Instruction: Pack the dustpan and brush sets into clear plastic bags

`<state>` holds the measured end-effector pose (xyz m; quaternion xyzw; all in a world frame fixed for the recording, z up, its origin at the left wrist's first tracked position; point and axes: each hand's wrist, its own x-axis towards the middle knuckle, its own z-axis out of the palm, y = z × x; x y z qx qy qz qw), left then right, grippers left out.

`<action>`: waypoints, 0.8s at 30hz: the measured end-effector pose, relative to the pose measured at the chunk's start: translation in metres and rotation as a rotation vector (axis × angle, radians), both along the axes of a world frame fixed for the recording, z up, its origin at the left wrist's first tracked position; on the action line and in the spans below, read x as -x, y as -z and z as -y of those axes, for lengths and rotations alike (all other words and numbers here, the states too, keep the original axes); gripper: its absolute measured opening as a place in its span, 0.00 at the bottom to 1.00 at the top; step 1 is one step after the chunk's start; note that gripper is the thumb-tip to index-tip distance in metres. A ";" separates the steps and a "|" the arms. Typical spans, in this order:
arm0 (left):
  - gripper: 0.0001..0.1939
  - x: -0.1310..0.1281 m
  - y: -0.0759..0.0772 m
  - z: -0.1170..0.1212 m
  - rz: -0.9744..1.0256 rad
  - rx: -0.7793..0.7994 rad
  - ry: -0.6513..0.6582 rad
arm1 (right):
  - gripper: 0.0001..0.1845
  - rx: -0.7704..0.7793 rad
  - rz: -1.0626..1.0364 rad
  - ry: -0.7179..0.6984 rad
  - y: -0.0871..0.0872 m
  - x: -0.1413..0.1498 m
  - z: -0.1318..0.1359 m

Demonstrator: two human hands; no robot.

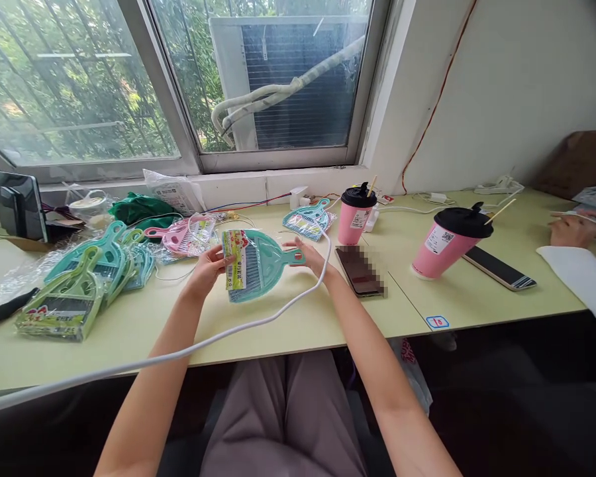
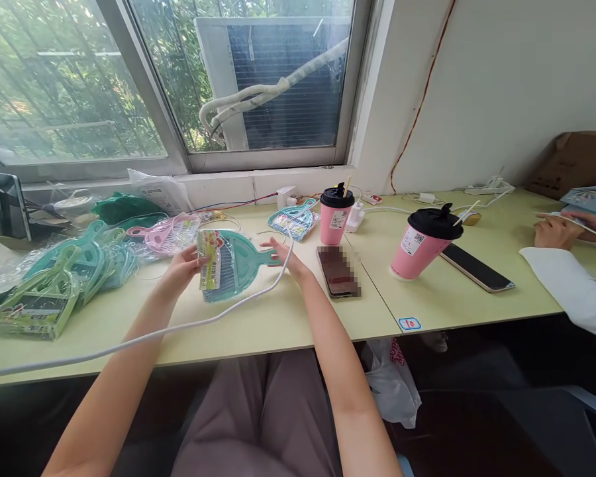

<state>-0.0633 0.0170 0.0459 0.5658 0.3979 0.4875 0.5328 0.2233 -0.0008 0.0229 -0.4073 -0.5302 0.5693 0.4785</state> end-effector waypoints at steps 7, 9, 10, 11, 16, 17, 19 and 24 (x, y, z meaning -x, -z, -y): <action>0.32 0.004 0.005 -0.010 0.158 -0.030 -0.183 | 0.24 0.018 -0.038 -0.226 0.000 0.018 0.009; 0.33 0.004 0.006 -0.010 0.148 -0.016 -0.176 | 0.21 0.031 -0.017 -0.144 0.005 0.024 0.006; 0.33 0.003 0.006 -0.009 0.138 -0.013 -0.171 | 0.20 0.042 -0.013 -0.111 0.007 0.026 0.004; 0.33 0.002 0.006 -0.009 0.130 -0.014 -0.167 | 0.19 0.054 -0.009 -0.089 0.008 0.026 0.003; 0.31 -0.004 0.002 -0.003 0.146 -0.005 -0.172 | 0.12 0.098 0.009 0.047 0.002 0.019 0.003; 0.31 -0.005 0.001 -0.002 0.152 0.006 -0.167 | 0.10 0.109 0.019 0.086 0.001 0.017 0.003; 0.30 -0.005 0.001 -0.001 0.166 0.033 -0.161 | 0.08 0.132 0.009 0.190 -0.001 0.010 0.002; 0.24 0.005 0.002 -0.007 0.271 0.106 -0.270 | 0.10 0.179 -0.204 0.599 0.002 -0.015 -0.004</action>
